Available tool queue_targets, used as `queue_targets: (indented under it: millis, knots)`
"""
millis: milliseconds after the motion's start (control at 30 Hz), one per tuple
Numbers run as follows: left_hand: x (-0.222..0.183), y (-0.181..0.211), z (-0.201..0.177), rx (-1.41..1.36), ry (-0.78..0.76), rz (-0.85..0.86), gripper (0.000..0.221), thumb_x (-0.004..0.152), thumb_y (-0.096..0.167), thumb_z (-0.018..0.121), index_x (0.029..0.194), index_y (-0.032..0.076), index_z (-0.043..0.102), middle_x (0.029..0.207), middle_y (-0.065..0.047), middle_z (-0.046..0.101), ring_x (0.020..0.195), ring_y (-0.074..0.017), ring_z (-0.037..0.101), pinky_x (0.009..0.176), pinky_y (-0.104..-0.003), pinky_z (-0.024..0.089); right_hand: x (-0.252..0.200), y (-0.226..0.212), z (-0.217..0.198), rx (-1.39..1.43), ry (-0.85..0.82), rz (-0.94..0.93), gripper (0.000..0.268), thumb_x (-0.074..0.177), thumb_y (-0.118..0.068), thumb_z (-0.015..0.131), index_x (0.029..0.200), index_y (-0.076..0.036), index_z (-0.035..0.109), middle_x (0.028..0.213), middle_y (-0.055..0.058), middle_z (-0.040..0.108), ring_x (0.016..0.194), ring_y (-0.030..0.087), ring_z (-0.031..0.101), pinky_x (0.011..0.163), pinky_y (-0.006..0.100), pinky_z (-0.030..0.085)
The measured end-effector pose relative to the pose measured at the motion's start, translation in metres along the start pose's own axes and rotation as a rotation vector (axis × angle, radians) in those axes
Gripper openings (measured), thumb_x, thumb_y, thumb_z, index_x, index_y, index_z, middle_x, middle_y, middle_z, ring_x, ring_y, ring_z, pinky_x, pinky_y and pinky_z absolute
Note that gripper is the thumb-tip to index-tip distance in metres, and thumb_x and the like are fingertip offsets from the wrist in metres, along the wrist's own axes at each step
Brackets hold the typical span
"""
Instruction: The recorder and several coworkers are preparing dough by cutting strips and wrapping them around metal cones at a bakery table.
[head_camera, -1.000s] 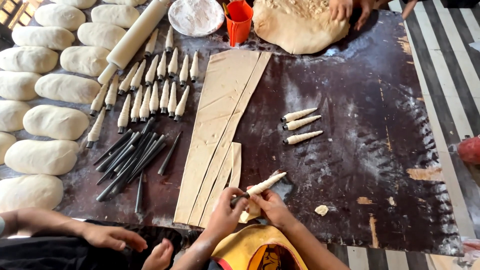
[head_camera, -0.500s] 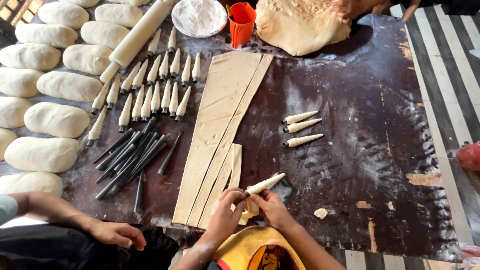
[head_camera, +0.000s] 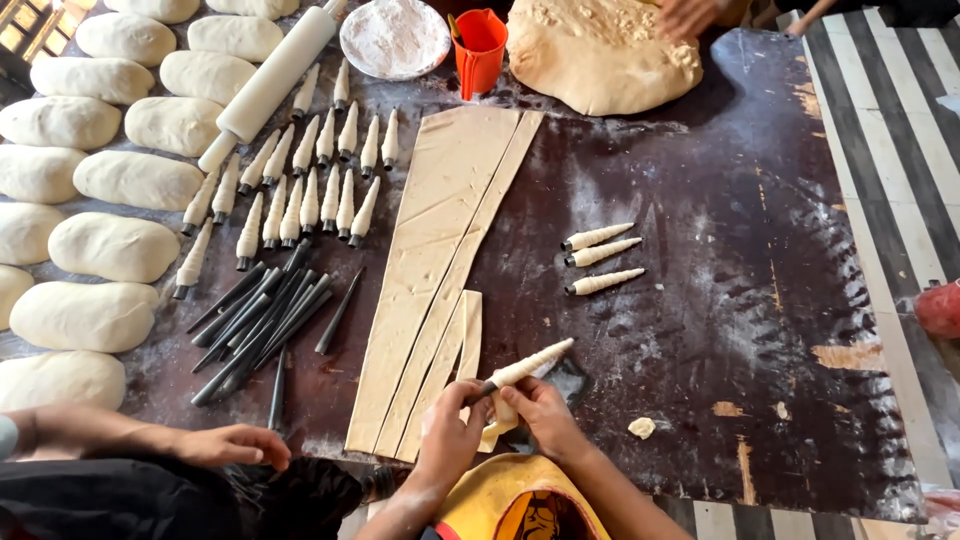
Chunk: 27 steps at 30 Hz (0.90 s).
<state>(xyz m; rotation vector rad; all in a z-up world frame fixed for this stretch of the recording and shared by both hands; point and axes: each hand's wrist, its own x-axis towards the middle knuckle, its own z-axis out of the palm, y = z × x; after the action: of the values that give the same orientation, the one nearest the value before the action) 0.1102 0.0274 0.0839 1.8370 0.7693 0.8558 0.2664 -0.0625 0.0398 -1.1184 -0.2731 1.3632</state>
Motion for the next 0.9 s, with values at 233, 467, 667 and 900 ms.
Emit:
queue_targets:
  millis: [233, 467, 667, 900]
  knots:
    - [-0.002, -0.039, 0.01, -0.974, -0.121, -0.843, 0.021, 0.1, 0.02, 0.061, 0.103, 0.0, 0.055, 0.079, -0.014, 0.071, 0.063, -0.018, 0.064, 0.056, -0.031, 0.053, 0.0, 0.004, -0.009, -0.015, -0.019, -0.103, 0.037, 0.097, -0.016, 0.067, 0.127, 0.006, 0.062, 0.109, 0.011, 0.072, 0.096, 0.018, 0.069, 0.088, 0.033, 0.058]
    - [0.011, 0.006, 0.0, -1.065, -0.113, -1.001, 0.019, 0.098, 0.022, 0.056, 0.102, 0.004, 0.053, 0.079, -0.014, 0.067, 0.062, -0.0185, 0.064, 0.056, -0.03, 0.055, -0.004, -0.009, -0.007, -0.253, -0.024, -0.134, 0.042, 0.1, -0.024, 0.066, 0.13, 0.005, 0.067, 0.107, 0.01, 0.074, 0.091, 0.014, 0.066, 0.083, 0.031, 0.056]
    - [-0.012, -0.039, 0.023, -0.737, -0.093, -0.506, 0.016, 0.098, 0.007, 0.067, 0.1, 0.002, 0.053, 0.091, -0.011, 0.069, 0.08, -0.015, 0.07, 0.071, -0.029, 0.06, -0.006, -0.017, 0.002, -0.236, -0.072, -0.125, 0.043, 0.094, -0.027, 0.067, 0.126, 0.001, 0.065, 0.111, 0.006, 0.075, 0.097, 0.012, 0.069, 0.086, 0.029, 0.058]
    - [-0.008, -0.025, 0.013, -1.013, -0.143, -0.845, 0.017, 0.099, 0.015, 0.065, 0.1, 0.006, 0.051, 0.083, -0.015, 0.069, 0.062, -0.0173, 0.061, 0.052, -0.028, 0.051, 0.005, 0.004, -0.022, -0.241, -0.092, -0.168, 0.039, 0.102, -0.023, 0.07, 0.129, 0.005, 0.067, 0.101, 0.011, 0.071, 0.089, 0.016, 0.065, 0.08, 0.03, 0.056]
